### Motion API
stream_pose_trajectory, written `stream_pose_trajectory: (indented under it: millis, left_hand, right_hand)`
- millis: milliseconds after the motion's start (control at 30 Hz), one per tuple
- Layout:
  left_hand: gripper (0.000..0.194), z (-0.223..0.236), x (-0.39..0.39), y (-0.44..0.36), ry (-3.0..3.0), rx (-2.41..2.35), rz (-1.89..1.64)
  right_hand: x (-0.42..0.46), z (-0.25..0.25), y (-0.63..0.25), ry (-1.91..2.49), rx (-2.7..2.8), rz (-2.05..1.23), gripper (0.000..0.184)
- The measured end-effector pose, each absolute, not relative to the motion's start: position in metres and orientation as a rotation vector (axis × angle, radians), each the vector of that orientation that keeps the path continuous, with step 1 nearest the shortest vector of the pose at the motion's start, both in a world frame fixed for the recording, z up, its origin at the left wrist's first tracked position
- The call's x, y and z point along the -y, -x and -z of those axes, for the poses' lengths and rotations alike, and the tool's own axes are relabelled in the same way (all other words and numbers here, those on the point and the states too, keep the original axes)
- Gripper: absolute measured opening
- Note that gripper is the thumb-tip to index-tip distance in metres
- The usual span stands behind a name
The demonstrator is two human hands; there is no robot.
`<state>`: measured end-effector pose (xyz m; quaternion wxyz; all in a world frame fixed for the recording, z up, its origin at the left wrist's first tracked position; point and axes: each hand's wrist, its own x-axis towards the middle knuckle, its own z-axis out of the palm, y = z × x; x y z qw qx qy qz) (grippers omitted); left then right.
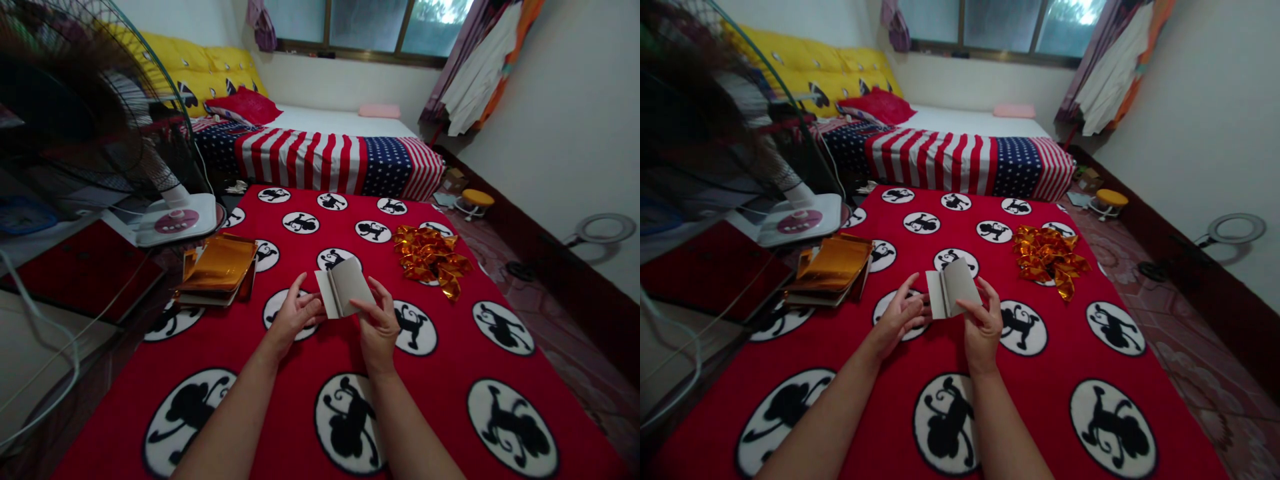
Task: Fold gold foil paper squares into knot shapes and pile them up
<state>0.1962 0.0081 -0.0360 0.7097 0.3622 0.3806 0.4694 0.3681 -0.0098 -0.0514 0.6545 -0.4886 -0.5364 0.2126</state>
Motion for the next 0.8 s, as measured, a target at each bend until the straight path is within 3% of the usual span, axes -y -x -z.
stream_pose_trajectory:
  millis: [133, 233, 500, 667, 800]
  left_hand:
    - [0.109, 0.036, -0.005, -0.208, -0.811, -0.865, -1.06]
    - [0.098, 0.043, -0.009, -0.209, -0.861, -0.931, -1.107]
    - [0.028, 0.048, -0.023, -0.171, -1.415, -1.29, -1.227]
    - [0.029, 0.033, -0.02, -0.156, -1.66, -1.309, -1.116]
    - [0.025, 0.028, -0.018, -0.154, -1.53, -1.222, -1.083]
  right_hand:
    - [0.012, 0.054, -0.366, 1.119, 1.351, -0.449, 0.021]
    - [0.013, 0.055, -0.365, 1.092, 1.391, -0.479, 0.024]
    - [0.013, 0.058, -0.366, 1.197, 1.273, -0.556, 0.042]
    - [0.01, 0.058, -0.368, 1.156, 1.332, -0.59, 0.05]
    - [0.01, 0.053, -0.369, 1.12, 1.472, -0.642, 0.051]
